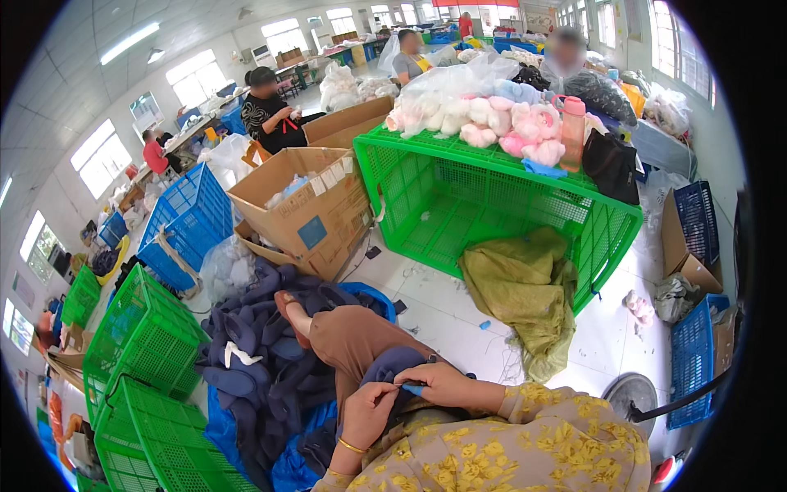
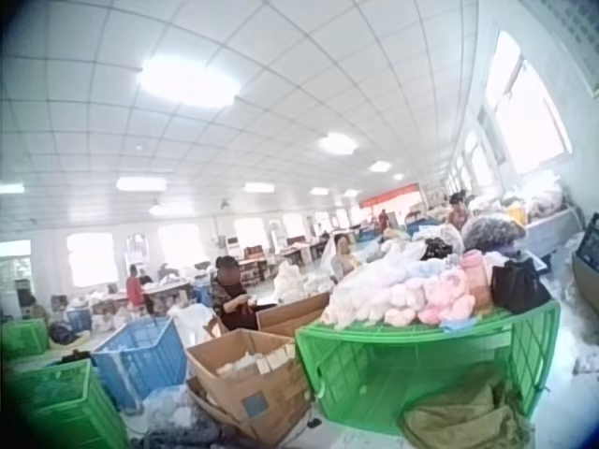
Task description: The person trims loose threads and excess fabric from dark blue slip-on shoes using small scissors. The person handles each shoe individually, snipping threads and occasionally turning the shoe to access different edges.
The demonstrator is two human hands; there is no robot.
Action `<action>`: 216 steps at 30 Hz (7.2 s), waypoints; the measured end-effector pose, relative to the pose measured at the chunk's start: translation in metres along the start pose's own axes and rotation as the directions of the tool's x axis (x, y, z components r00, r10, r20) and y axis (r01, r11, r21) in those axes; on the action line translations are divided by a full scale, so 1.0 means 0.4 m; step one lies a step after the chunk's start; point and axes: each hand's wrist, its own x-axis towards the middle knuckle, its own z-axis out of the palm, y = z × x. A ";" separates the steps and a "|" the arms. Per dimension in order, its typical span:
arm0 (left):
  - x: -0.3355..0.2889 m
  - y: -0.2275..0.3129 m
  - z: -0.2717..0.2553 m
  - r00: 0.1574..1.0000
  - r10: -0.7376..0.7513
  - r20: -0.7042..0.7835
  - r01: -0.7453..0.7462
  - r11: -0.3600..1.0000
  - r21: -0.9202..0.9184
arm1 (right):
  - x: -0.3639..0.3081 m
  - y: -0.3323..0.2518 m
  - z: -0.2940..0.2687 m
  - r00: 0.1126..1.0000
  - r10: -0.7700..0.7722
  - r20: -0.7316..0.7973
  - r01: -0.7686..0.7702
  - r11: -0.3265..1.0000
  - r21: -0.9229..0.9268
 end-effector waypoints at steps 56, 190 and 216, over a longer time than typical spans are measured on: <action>0.010 -0.043 0.039 0.926 -0.289 0.242 0.361 0.492 -0.793 | 0.005 -0.009 0.013 0.940 0.138 -0.312 0.011 0.903 0.431; -0.080 -0.291 -0.227 0.707 -0.301 -0.640 0.153 0.949 -0.277 | 0.259 0.026 0.221 0.948 0.155 0.277 -0.268 0.859 0.436; -0.503 -0.152 -0.681 0.147 -0.022 -0.989 0.594 0.802 0.070 | 0.236 -0.003 0.078 0.978 0.121 -0.172 -0.010 0.845 0.535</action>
